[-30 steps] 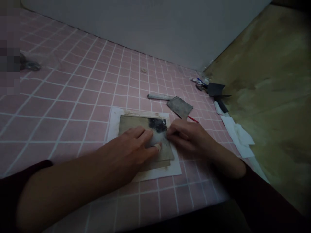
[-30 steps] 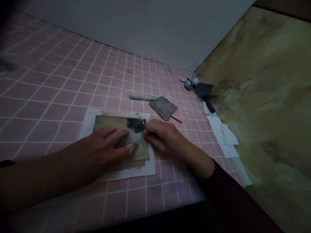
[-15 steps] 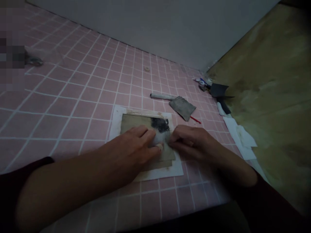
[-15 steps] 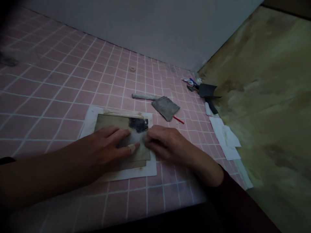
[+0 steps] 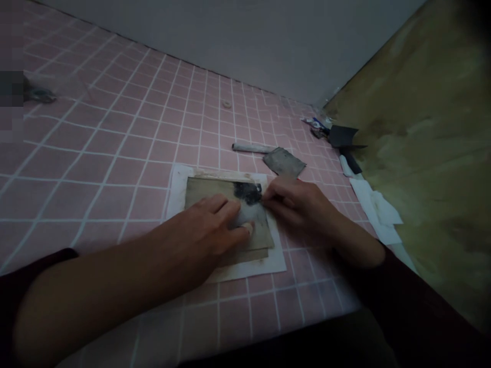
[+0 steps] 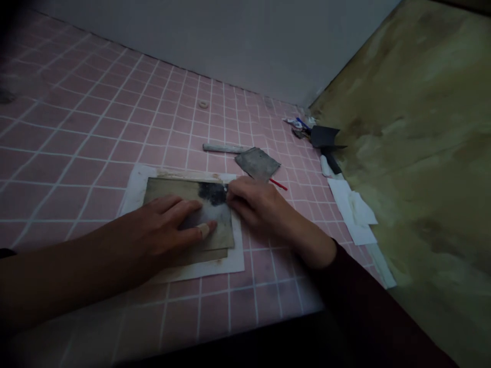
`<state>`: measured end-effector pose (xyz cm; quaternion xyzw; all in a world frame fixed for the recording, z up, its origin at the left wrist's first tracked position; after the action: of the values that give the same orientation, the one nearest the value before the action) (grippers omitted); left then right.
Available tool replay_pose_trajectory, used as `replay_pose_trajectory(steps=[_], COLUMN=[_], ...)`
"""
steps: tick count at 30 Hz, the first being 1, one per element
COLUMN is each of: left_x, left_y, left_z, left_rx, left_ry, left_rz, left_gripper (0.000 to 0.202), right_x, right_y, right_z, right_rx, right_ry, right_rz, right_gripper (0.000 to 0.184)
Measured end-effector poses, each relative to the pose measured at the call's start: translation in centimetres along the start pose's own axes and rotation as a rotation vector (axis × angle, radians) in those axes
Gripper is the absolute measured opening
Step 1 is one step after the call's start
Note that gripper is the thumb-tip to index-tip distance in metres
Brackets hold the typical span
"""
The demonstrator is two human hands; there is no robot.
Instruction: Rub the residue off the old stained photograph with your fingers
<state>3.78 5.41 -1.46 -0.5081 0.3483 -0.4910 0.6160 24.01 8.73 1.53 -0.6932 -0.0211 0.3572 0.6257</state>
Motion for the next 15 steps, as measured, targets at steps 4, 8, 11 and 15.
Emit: replay_pose_trajectory(steps=[4,8,11,15], left_x=[0.1,0.1,0.1,0.1], left_y=[-0.1,-0.1,0.0,0.1], left_z=[0.1,0.0,-0.1,-0.2], left_rx=[-0.012,0.004,0.015,0.003], left_ry=[0.014,0.023,0.007,0.009], left_rz=[0.001,-0.005,-0.006,-0.013], left_gripper=[0.04,0.039,0.038,0.041], right_x=[-0.1,-0.6,-0.2,-0.5], right_y=[0.0,0.3,0.2,0.2], right_z=[-0.3,-1.1,-0.4,-0.4], right_rx=[-0.056,-0.221,-0.066,-0.095], right_ry=[-0.008,-0.035,-0.05,-0.055], right_rz=[0.045,0.094,0.038,0.043], right_gripper=[0.012,0.013,0.011,0.013])
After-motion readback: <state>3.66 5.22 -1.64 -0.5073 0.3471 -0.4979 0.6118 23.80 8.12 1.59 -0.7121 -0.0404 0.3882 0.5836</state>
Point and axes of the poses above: each hand's wrist, its own z-axis towards the middle knuckle, its own y-axis out of the palm, x = y × z, the point moved 3 cm from there along z, towards the middle knuckle, and after that the axes turned 12 degrees about y, right-handed, at the moved point
